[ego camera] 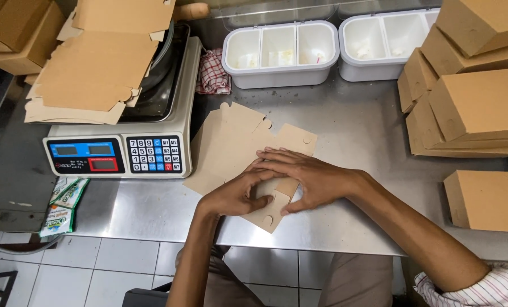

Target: The person folds flat cardboard pieces into small boxes on a stainless steel countertop. They align the flaps, fold along creases, and interlock tabs to form the box shape. The person handles each piece individually and places the finished boxes aside.

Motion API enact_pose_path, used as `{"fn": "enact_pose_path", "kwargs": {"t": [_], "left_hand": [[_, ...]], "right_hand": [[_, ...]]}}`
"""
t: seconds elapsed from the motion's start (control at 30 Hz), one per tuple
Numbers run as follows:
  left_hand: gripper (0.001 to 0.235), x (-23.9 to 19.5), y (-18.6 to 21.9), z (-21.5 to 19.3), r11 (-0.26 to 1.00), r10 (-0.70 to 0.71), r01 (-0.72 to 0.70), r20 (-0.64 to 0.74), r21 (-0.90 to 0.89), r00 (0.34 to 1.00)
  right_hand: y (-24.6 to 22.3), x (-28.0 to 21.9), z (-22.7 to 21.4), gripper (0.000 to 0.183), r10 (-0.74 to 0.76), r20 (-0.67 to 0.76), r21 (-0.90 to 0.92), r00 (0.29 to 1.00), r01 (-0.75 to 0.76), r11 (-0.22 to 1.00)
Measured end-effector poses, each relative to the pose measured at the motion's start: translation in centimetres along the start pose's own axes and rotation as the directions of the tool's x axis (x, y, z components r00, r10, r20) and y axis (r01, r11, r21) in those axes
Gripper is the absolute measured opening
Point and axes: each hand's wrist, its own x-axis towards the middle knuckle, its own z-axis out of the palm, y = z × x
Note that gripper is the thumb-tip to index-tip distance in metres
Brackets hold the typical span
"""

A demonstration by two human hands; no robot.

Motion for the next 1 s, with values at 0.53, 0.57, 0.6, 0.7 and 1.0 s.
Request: {"fn": "enact_pose_path", "kwargs": {"t": [0.53, 0.57, 0.6, 0.7, 1.0], "left_hand": [[0.060, -0.6, 4.4, 3.7, 0.884, 0.218, 0.030, -0.470, 0.466, 0.856], [0.061, -0.8, 4.8, 4.3, 0.860, 0.241, 0.037, -0.468, 0.510, 0.850], [0.062, -1.0, 5.3, 5.0, 0.834, 0.263, 0.043, -0.465, 0.550, 0.845], [0.038, -0.8, 6.1, 8.6, 0.792, 0.307, 0.113, -0.550, 0.601, 0.776], [0.068, -1.9, 5.3, 11.2, 0.876, 0.216, 0.015, -0.420, 0.483, 0.881]], "right_hand": [[6.6, -2.4, -1.3, 0.065, 0.017, -0.518, -0.241, 0.855, -0.165, 0.956], [6.9, -2.2, -1.2, 0.062, 0.019, -0.503, -0.229, 0.864, -0.154, 0.961], [7.1, -2.2, -1.0, 0.059, 0.022, -0.487, -0.214, 0.873, -0.144, 0.966], [7.6, -2.2, -0.6, 0.039, -0.013, -0.536, -0.207, 0.844, -0.117, 0.971], [9.4, -2.0, -0.6, 0.048, 0.093, -0.669, -0.101, 0.737, -0.214, 0.972]]}}
